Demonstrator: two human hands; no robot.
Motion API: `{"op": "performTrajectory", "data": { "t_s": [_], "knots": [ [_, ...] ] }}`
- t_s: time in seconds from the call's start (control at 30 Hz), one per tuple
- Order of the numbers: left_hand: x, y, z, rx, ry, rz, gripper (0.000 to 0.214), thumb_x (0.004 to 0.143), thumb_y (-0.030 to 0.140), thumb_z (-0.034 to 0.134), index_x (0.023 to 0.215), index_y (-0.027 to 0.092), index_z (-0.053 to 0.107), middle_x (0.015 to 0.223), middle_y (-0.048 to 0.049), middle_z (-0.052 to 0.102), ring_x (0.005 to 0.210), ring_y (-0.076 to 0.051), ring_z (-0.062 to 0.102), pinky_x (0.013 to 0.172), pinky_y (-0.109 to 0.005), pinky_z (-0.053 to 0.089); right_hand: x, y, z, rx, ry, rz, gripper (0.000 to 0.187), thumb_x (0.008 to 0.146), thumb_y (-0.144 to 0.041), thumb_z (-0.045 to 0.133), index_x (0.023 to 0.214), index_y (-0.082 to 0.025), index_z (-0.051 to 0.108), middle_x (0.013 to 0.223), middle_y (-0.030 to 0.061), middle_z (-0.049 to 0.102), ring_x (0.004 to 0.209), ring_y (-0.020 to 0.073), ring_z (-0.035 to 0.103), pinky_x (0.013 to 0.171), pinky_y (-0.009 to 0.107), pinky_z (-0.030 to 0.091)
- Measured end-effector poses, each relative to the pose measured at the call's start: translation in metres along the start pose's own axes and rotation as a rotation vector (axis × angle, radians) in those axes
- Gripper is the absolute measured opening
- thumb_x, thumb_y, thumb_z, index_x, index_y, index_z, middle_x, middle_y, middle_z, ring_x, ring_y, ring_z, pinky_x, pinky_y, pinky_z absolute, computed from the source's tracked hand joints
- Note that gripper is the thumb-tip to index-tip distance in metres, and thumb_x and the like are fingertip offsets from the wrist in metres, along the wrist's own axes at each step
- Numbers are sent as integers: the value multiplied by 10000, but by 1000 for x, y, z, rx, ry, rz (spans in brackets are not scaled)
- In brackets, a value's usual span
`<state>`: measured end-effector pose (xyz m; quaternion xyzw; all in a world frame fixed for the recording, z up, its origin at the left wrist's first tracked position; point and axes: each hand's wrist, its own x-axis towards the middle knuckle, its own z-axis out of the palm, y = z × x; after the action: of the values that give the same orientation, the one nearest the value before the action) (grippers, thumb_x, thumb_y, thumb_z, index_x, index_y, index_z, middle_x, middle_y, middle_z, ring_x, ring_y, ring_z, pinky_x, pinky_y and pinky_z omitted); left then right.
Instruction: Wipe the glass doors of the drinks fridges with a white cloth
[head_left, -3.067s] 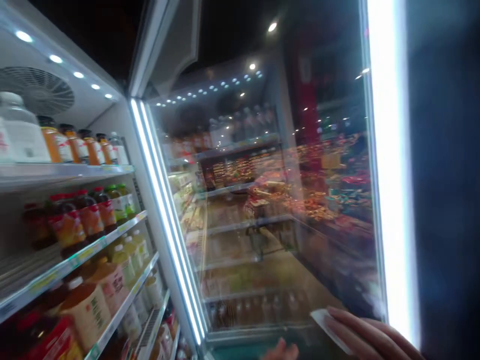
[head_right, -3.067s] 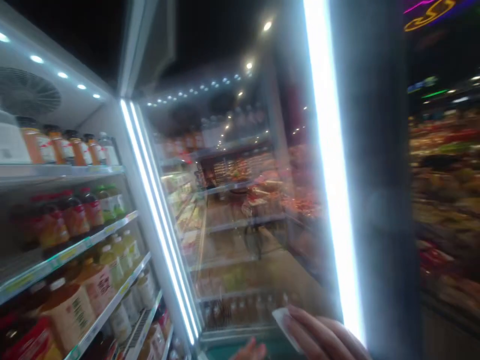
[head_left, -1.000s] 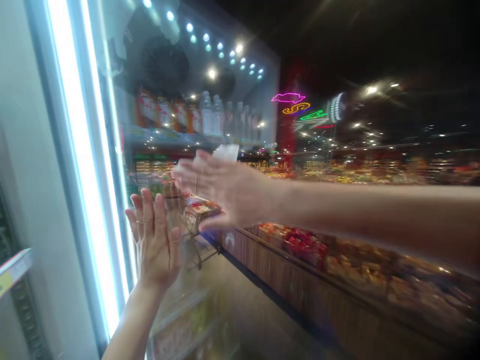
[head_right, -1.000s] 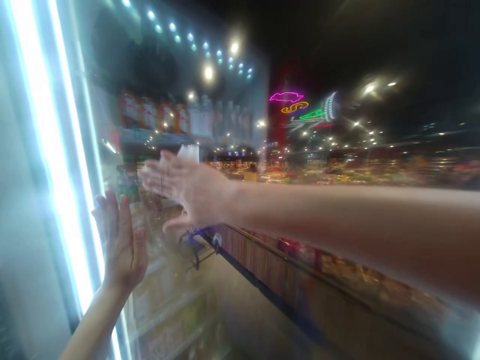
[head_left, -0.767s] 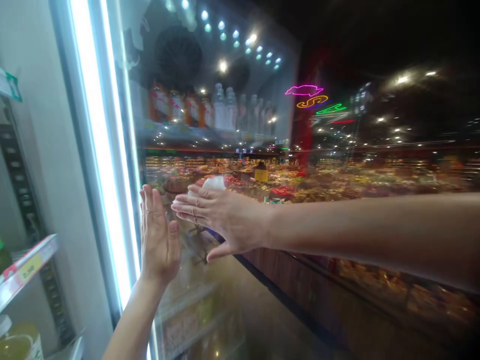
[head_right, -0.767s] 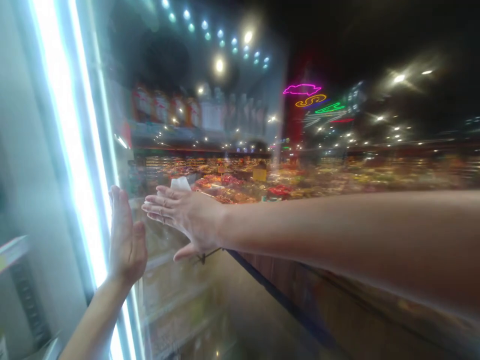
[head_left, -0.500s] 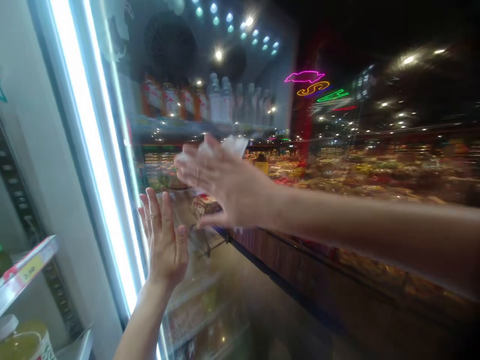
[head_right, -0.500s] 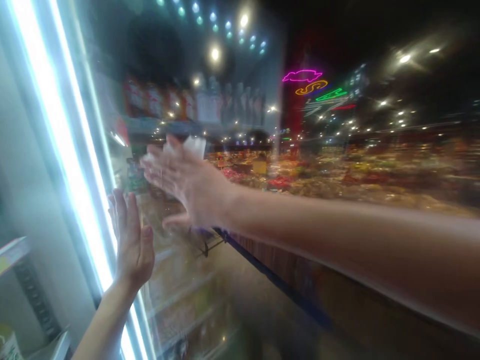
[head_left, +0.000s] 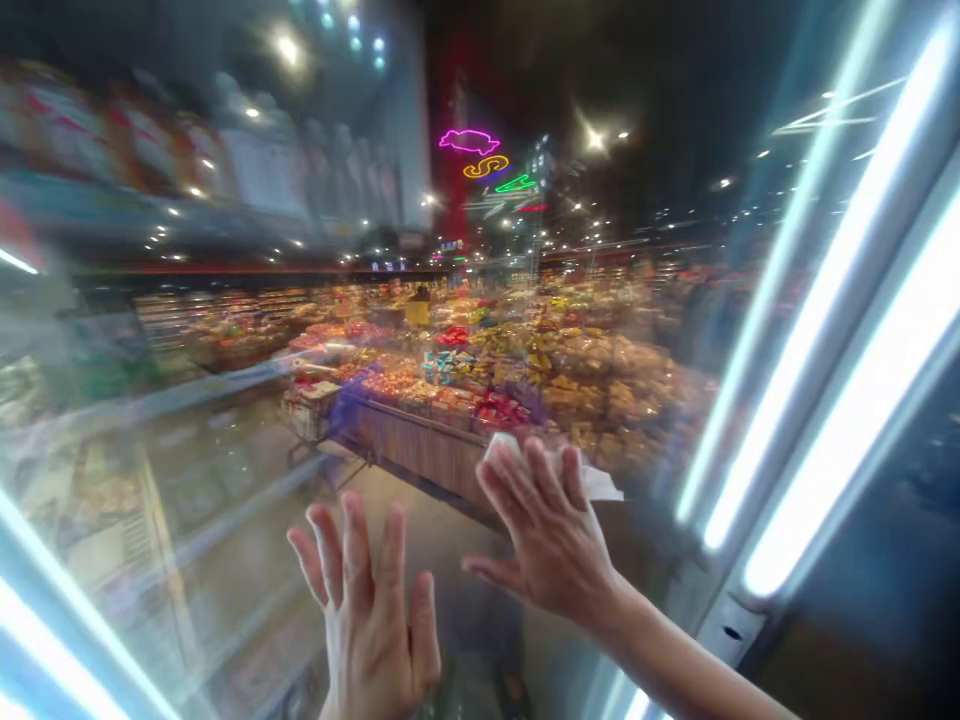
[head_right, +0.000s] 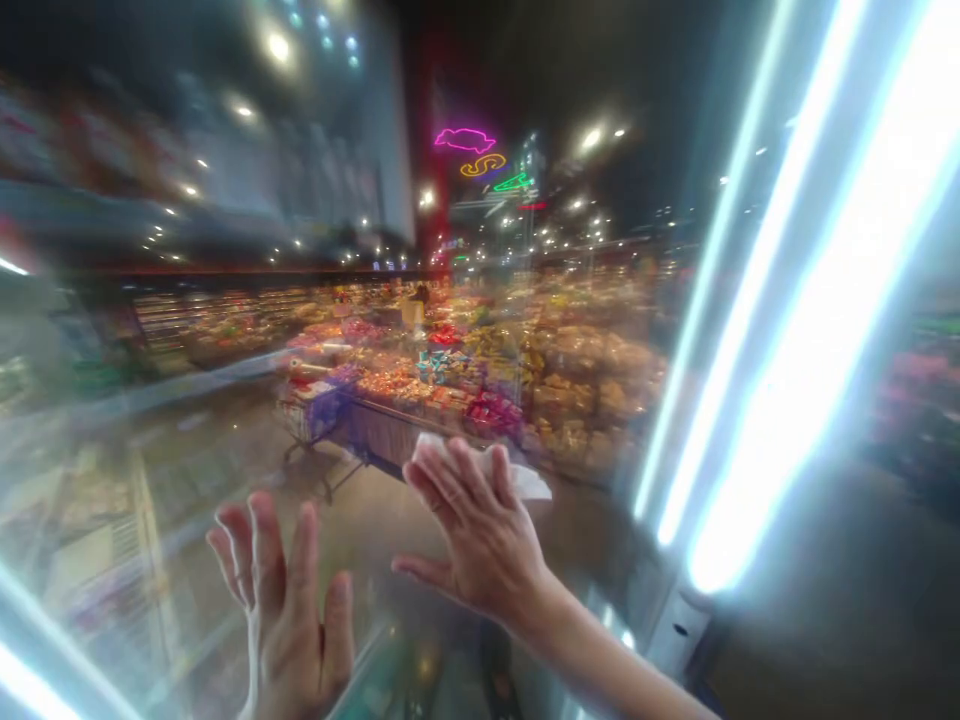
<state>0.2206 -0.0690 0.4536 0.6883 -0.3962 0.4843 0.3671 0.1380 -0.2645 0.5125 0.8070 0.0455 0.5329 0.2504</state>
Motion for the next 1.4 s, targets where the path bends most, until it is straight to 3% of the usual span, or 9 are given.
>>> {"op": "performTrajectory", "data": {
  "t_s": [0.17,0.33,0.53,0.7,0.87,1.07,1.2,1.3,1.4],
  "knots": [
    [17,43,33,-50,-33,38,874,934,130,565,1648,346,108,1761,-4,-29,1606,-328,-138,1289,-645,-83,-22,43,-10,-42,24,329,1060,953,-685,474,1658,-134,-94,1739,165,-46,1582,461,-90,1214,797,102],
    [26,64,53,1,-41,60,871,933,119,545,1657,296,94,1746,56,-143,1599,-242,-210,1292,-494,-165,-56,58,-12,-50,24,293,899,1015,-646,299,1658,-145,-82,1741,126,-89,1585,454,-51,1193,803,182],
    [16,65,56,121,-5,26,885,907,104,559,1658,277,122,1746,54,-138,1594,-230,-229,1282,-481,-190,-57,99,-29,-60,98,508,860,1012,-677,166,1662,-168,-76,1735,69,-115,1580,449,-55,1228,775,57],
    [7,59,58,185,-13,-3,917,903,84,573,1658,294,97,1750,33,-136,1601,-246,-205,1294,-500,-156,-96,96,-17,-26,28,344,889,1027,-583,331,1653,-94,-68,1717,106,-167,1569,446,-138,1184,825,51],
    [1,61,57,217,-58,-29,931,917,101,577,1657,299,48,1746,17,-161,1600,-276,-197,1298,-546,-130,-71,115,-19,-2,115,442,948,977,-691,331,1662,-176,-73,1737,110,-133,1550,552,-85,1139,865,-18],
    [-3,55,43,254,-168,12,879,931,163,589,1652,328,114,1760,11,-62,1618,-301,-100,1317,-554,-76,-84,74,0,115,-37,231,895,1008,-620,379,1670,-167,-16,1746,154,-11,1572,519,-7,1155,858,97],
    [-9,40,24,279,-153,-44,865,940,153,570,1653,314,107,1759,-19,-75,1616,-308,-103,1315,-568,-61,-35,71,-2,91,16,200,911,989,-632,437,1678,-193,35,1734,160,163,1575,514,79,1207,786,175],
    [-24,25,3,270,-151,-72,859,942,153,566,1654,307,109,1758,-45,-75,1616,-312,-92,1316,-583,-27,-10,48,0,120,32,179,860,994,-588,466,1677,-196,121,1692,133,311,1590,442,155,1269,695,150],
    [-44,4,-22,249,-144,-98,865,932,133,573,1653,304,126,1760,-58,-49,1618,-318,-69,1319,-582,-6,-16,8,16,155,31,-133,793,1007,-551,470,1646,-142,240,1675,96,356,1619,290,128,1326,558,80]
  ]
}}
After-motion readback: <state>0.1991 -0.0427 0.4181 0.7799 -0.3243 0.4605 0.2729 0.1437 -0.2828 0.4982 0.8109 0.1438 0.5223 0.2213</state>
